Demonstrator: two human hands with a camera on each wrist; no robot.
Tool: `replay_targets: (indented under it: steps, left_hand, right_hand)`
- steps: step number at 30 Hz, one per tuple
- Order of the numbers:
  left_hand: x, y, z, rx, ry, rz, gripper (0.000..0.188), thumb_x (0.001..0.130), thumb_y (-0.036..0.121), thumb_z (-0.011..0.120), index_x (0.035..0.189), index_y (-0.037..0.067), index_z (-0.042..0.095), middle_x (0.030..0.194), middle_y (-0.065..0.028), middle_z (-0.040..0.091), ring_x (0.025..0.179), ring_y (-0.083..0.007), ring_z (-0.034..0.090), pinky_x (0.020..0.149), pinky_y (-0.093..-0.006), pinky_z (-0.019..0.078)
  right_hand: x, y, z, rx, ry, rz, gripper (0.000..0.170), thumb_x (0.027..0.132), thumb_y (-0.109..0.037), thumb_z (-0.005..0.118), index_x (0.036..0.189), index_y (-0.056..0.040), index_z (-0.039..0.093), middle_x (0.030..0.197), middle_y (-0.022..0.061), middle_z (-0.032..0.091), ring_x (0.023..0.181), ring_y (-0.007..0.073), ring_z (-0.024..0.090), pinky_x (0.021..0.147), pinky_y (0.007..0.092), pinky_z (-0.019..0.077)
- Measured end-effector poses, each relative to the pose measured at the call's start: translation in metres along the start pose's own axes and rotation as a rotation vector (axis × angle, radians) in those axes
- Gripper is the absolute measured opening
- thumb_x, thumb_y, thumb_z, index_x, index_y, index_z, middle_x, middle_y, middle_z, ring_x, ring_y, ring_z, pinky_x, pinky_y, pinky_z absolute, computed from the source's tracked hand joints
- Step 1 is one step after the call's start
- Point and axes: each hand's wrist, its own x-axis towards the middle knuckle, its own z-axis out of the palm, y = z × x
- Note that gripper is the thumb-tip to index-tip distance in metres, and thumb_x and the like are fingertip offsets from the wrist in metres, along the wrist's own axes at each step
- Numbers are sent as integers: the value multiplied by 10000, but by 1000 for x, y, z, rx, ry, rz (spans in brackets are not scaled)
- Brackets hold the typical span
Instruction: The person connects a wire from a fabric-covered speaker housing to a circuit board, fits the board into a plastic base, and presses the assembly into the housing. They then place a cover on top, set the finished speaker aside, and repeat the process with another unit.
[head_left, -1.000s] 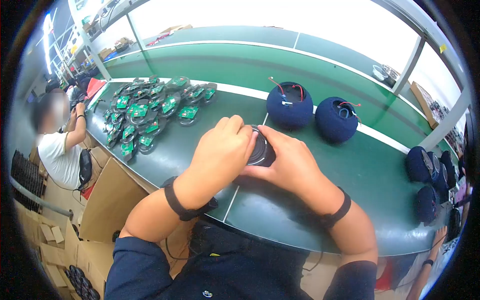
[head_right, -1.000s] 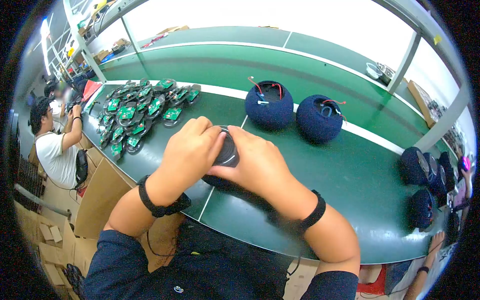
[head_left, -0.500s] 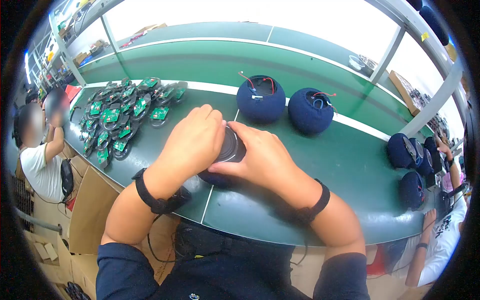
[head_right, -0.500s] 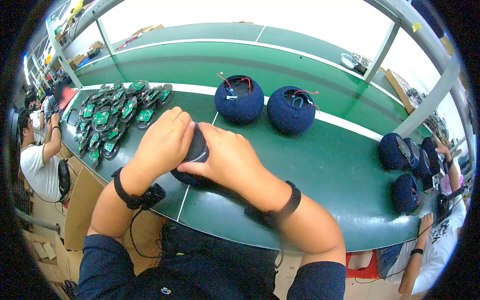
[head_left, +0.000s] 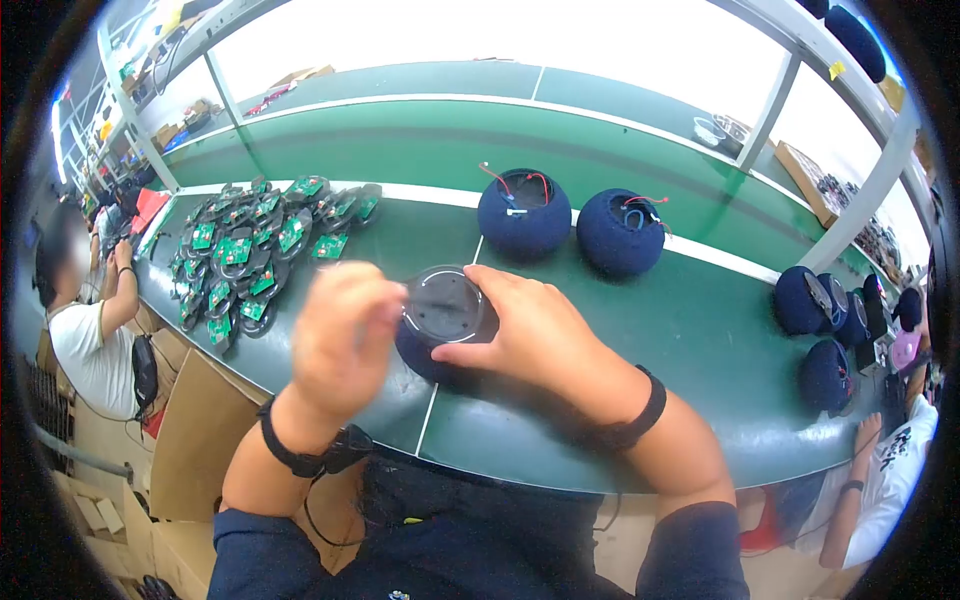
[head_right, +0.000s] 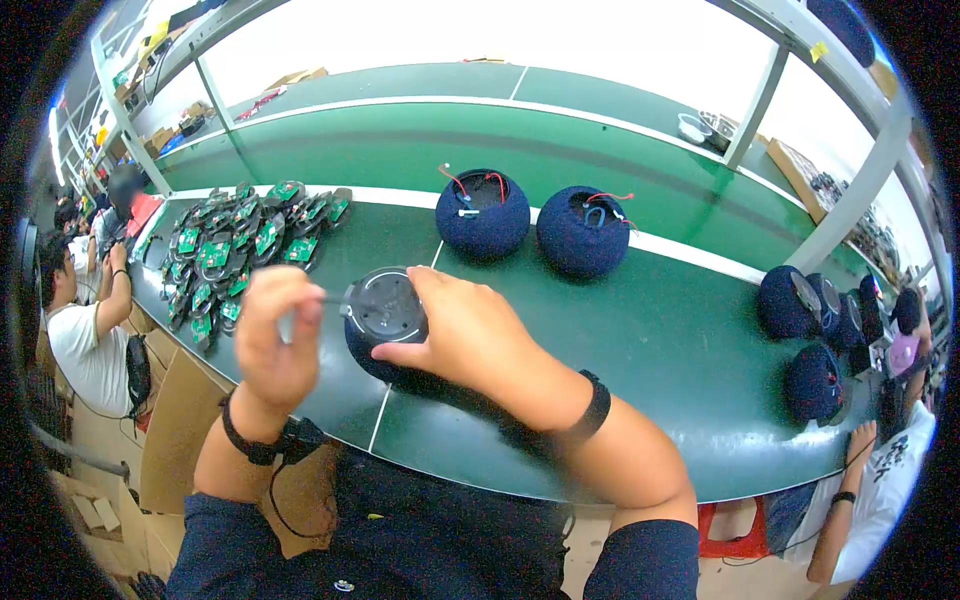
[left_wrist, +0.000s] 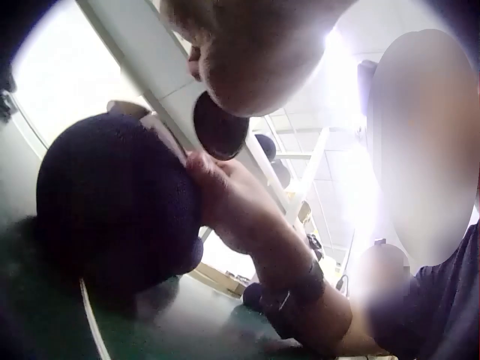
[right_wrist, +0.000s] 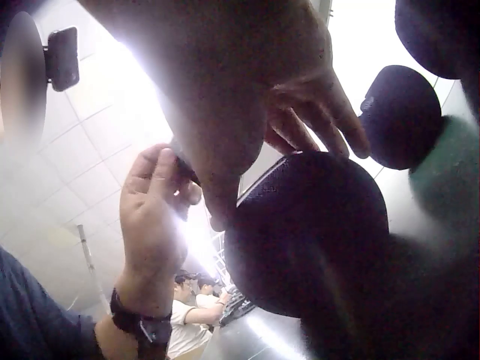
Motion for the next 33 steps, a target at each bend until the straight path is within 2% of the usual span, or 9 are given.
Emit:
replay_targets:
  steps: [1,2,4,6,12,16,22,24,33]
  left_hand:
    - [7,-13,-3,-27,81,4,97,976,-1,584,1071,-8,603,940,-119,625,850,-207,609,758,-316,510]
    - [11,-20,0,-114,134,-236,111,940,10,637,1051,1,630,946,-132,649,836,-232,640,768,-344,521]
    - [31,-53,16,-178,99,-405,118,970,68,614,1069,6,630,950,-126,655,820,-221,650,760,-332,524]
    - [46,-97,47,-219,29,-475,178,1026,166,584,1094,4,609,928,-67,643,820,-105,613,743,-242,504]
    - [41,-213,160,-153,80,-458,139,980,137,598,1074,36,616,1054,-134,613,983,-279,607,887,-385,486]
    - [35,-235,192,58,77,-421,123,953,122,612,1066,74,627,1153,-160,554,1114,-370,526,955,-441,445]
    - [4,-258,211,111,11,-592,100,927,137,649,1017,95,660,1099,-141,587,1050,-356,576,900,-440,473]
    - [-1,-260,211,20,-154,-633,88,917,141,639,993,108,670,1017,-119,635,972,-340,628,853,-462,495]
    - [-7,-266,216,102,-194,-585,140,809,179,710,901,87,659,929,-110,646,898,-333,648,794,-448,514]
  right_hand:
    - [0,2,2,-10,10,-34,840,695,-505,851,1259,62,595,1176,262,668,1055,398,668,911,431,542]
    - [-1,2,2,-21,21,-68,837,702,-504,846,1254,72,593,1189,261,664,1062,394,667,920,427,540]
    - [-3,-3,-1,-48,22,-66,833,705,-502,845,1247,78,594,1184,261,665,1054,392,670,921,426,541]
    - [-7,-5,-4,-76,19,-74,828,707,-500,844,1239,83,594,1180,261,665,1047,391,673,922,424,542]
    - [-44,-3,-15,-139,88,-100,801,735,-514,821,1245,43,557,1189,250,644,1057,409,653,908,446,546]
    - [-79,-12,-31,-221,145,-42,858,731,-514,842,1300,50,534,1199,232,653,1046,394,676,863,420,575]
    - [-67,-24,-29,-247,72,-3,806,752,-464,842,1329,18,553,1269,244,600,1021,393,686,835,421,589]
    - [-55,-29,-20,-286,7,11,786,772,-448,828,1339,17,545,1303,256,573,1028,415,678,827,425,592]
    - [-39,-32,3,-194,-17,97,921,720,-491,869,1342,63,476,1388,328,476,1190,465,584,991,468,512]
